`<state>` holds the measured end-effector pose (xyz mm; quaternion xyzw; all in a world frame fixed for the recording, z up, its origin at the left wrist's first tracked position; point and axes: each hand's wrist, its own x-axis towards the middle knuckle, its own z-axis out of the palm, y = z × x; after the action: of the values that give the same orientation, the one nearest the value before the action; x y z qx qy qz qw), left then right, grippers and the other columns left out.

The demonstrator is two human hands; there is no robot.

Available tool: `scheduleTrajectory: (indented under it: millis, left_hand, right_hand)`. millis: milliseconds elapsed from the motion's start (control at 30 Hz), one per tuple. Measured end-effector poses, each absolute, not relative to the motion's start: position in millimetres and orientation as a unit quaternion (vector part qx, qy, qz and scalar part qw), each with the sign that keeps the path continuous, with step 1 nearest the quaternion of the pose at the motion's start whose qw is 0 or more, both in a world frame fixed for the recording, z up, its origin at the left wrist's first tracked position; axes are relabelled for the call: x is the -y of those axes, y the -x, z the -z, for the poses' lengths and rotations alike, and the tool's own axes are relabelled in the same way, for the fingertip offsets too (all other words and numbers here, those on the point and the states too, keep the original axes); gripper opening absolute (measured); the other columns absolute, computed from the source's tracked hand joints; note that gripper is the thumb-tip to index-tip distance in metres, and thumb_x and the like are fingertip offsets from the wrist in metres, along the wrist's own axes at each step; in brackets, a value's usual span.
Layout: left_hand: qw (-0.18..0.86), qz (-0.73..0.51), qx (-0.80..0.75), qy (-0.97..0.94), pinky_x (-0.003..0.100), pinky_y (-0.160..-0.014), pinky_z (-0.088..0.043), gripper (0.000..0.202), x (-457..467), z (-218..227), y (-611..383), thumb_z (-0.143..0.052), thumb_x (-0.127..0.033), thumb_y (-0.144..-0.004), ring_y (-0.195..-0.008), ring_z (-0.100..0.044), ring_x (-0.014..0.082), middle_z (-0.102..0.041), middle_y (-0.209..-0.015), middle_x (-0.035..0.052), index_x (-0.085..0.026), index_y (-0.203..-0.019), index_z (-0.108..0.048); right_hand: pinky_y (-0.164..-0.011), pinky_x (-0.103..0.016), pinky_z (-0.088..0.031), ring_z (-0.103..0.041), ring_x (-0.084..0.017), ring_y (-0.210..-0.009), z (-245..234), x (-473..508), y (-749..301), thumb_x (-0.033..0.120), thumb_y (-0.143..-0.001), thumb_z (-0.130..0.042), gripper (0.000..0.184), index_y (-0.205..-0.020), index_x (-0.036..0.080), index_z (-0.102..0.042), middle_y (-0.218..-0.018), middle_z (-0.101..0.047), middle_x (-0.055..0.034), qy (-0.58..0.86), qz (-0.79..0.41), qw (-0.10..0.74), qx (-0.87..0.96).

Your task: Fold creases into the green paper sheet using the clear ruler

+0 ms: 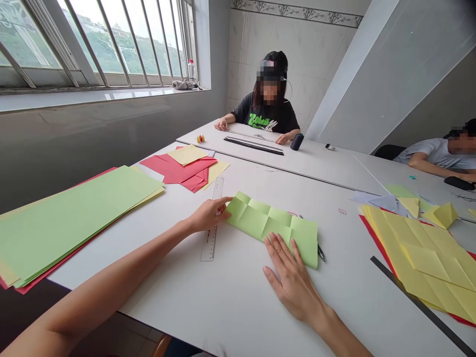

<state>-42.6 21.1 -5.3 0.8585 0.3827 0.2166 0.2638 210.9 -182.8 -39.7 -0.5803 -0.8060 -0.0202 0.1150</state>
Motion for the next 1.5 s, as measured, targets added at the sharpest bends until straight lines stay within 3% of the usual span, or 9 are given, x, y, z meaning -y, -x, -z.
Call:
scheduleTrajectory:
  millis: [267,367,467,600,867,1167,1333,1433,1500]
  left_hand:
    - [0.236,-0.183,-0.414,-0.860,0.029,-0.067,-0.043,0.068,-23.7,1.3,48.6,-0.057,-0.036,-0.088,-0.068,-0.059,0.0196,-0.064,-0.078,0.0004,-0.022,-0.153,-0.040]
    - [0.143,-0.223,-0.432,-0.862,0.040,-0.085,-0.049,0.065,-12.2,1.5,40.0,-0.059,-0.030,-0.088,-0.097,-0.064,0.0293,-0.069,-0.108,0.0100,-0.023,-0.151,-0.044]
    - [0.061,-0.272,-0.325,-0.904,0.054,-0.106,-0.039,0.038,16.0,0.1,20.2,-0.052,-0.026,-0.096,-0.133,-0.047,0.0374,-0.050,-0.148,0.0141,-0.023,-0.132,-0.063]
    - [0.122,-0.149,-0.086,-0.977,0.047,-0.116,-0.034,0.042,56.5,2.1,-3.7,-0.042,-0.026,-0.103,-0.136,-0.050,0.0282,-0.057,-0.144,0.0118,-0.019,-0.144,-0.052]
    - [0.161,-0.094,-0.064,-0.980,0.045,-0.125,-0.020,0.059,63.7,10.3,-6.2,-0.041,-0.030,-0.105,-0.150,-0.029,0.0253,-0.032,-0.162,0.0089,-0.019,-0.160,-0.024]
    - [0.143,-0.096,-0.120,-0.978,0.046,-0.124,-0.023,0.049,45.4,5.6,10.3,-0.038,-0.033,-0.106,-0.147,-0.036,0.0271,-0.046,-0.153,0.0102,-0.018,-0.153,-0.042]
    - [0.094,-0.098,-0.205,-0.969,0.049,-0.123,-0.023,0.044,17.0,2.2,29.7,-0.035,-0.039,-0.107,-0.148,-0.034,0.0285,-0.042,-0.156,0.0106,-0.021,-0.144,-0.053]
    - [0.106,-0.129,-0.342,-0.925,0.050,-0.117,-0.033,0.059,-2.1,5.2,39.3,-0.043,-0.050,-0.103,-0.146,-0.035,0.0340,-0.035,-0.160,0.0155,-0.017,-0.151,-0.042]
    - [0.151,-0.156,-0.399,-0.891,0.047,-0.110,-0.041,0.073,-10.3,7.9,41.9,-0.050,-0.054,-0.097,-0.139,-0.043,0.0341,-0.042,-0.155,0.0168,-0.016,-0.156,-0.032]
  right_hand:
    - [-0.125,-0.058,-0.013,-0.008,-0.022,-0.155,37.0,182.0,-213.9,0.045,-0.107,-0.026,0.064,-0.160,0.026,0.002,-0.167,-0.008,-0.0040,0.624,-0.053,0.096,0.774]
    - [-0.125,-0.058,-0.011,-0.006,-0.022,-0.155,37.9,182.7,-214.0,0.046,-0.107,-0.024,0.063,-0.160,0.025,0.002,-0.167,-0.006,-0.0035,0.632,-0.067,0.093,0.766]
    - [-0.125,-0.059,-0.010,-0.006,-0.023,-0.155,38.7,182.5,-214.0,0.046,-0.106,-0.024,0.063,-0.160,0.025,0.001,-0.167,-0.006,-0.0032,0.632,-0.067,0.095,0.766]
    - [-0.126,-0.057,-0.009,-0.007,-0.023,-0.155,40.6,180.9,-213.2,0.046,-0.106,-0.025,0.064,-0.160,0.024,0.003,-0.167,-0.006,-0.0024,0.629,-0.058,0.102,0.768]
    - [-0.127,-0.054,-0.008,-0.007,-0.020,-0.155,40.3,179.4,-213.2,0.039,-0.107,-0.022,0.063,-0.159,0.028,0.011,-0.166,-0.008,0.0024,0.603,-0.076,0.107,0.787]
    - [-0.127,-0.054,-0.012,-0.011,-0.020,-0.155,38.5,179.8,-215.5,0.042,-0.107,-0.025,0.067,-0.158,0.026,0.016,-0.166,-0.013,0.0001,0.604,-0.090,0.119,0.783]
    - [-0.127,-0.056,-0.013,-0.013,-0.022,-0.155,40.2,181.0,-215.9,0.040,-0.107,-0.027,0.067,-0.159,0.026,0.013,-0.166,-0.014,-0.0019,0.602,-0.081,0.131,0.783]
    - [-0.126,-0.058,-0.015,-0.016,-0.024,-0.154,42.4,182.0,-216.9,0.038,-0.106,-0.032,0.069,-0.160,0.025,0.009,-0.166,-0.019,-0.0037,0.595,-0.072,0.149,0.786]
    - [-0.125,-0.059,-0.017,-0.019,-0.025,-0.153,44.0,182.5,-218.3,0.036,-0.105,-0.035,0.069,-0.161,0.025,0.003,-0.165,-0.023,-0.0048,0.588,-0.067,0.168,0.788]
